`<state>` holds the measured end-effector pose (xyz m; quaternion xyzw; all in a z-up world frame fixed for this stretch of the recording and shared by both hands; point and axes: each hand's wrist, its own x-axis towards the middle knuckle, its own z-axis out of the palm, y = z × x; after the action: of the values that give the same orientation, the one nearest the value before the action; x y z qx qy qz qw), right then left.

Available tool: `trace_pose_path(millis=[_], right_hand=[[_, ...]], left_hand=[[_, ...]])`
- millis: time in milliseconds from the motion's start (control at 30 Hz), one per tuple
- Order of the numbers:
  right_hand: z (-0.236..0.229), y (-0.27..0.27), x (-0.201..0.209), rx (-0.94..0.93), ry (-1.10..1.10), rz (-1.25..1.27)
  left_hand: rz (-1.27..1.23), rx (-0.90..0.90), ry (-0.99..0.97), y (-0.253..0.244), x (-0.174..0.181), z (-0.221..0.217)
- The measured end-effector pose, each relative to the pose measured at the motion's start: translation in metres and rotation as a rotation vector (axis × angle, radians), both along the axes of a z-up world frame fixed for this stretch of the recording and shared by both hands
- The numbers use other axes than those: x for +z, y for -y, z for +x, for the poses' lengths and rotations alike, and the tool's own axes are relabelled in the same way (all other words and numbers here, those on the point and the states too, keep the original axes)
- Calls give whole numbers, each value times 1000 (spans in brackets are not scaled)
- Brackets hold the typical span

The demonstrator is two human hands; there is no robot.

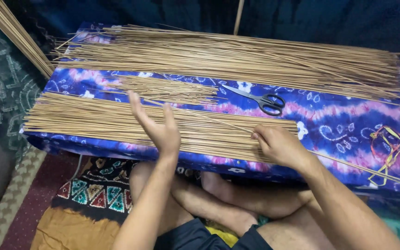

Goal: A person is sorting and trimming thin wooden rods on a table to prepare them for bundling.

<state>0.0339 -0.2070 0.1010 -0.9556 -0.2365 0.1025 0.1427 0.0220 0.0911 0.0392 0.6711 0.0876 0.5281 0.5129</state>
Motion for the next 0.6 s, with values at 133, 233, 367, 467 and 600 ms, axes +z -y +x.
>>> trace_pose_path(millis=[133, 233, 367, 467, 600], right_hand=[[-16, -16, 11, 86, -4, 78], [-22, -19, 7, 127, 4, 109], [-27, -9, -4, 110, 31, 97], [-28, 1, 1, 89, 33, 73], [-21, 29, 1, -20, 64, 16]], left_hand=[[562, -287, -125, 52, 20, -25], [911, -501, -344, 71, 11, -28], [1020, -518, -316, 76, 5, -24], [971, -552, -352, 63, 12, -26], [964, -496, -447, 26, 14, -22]])
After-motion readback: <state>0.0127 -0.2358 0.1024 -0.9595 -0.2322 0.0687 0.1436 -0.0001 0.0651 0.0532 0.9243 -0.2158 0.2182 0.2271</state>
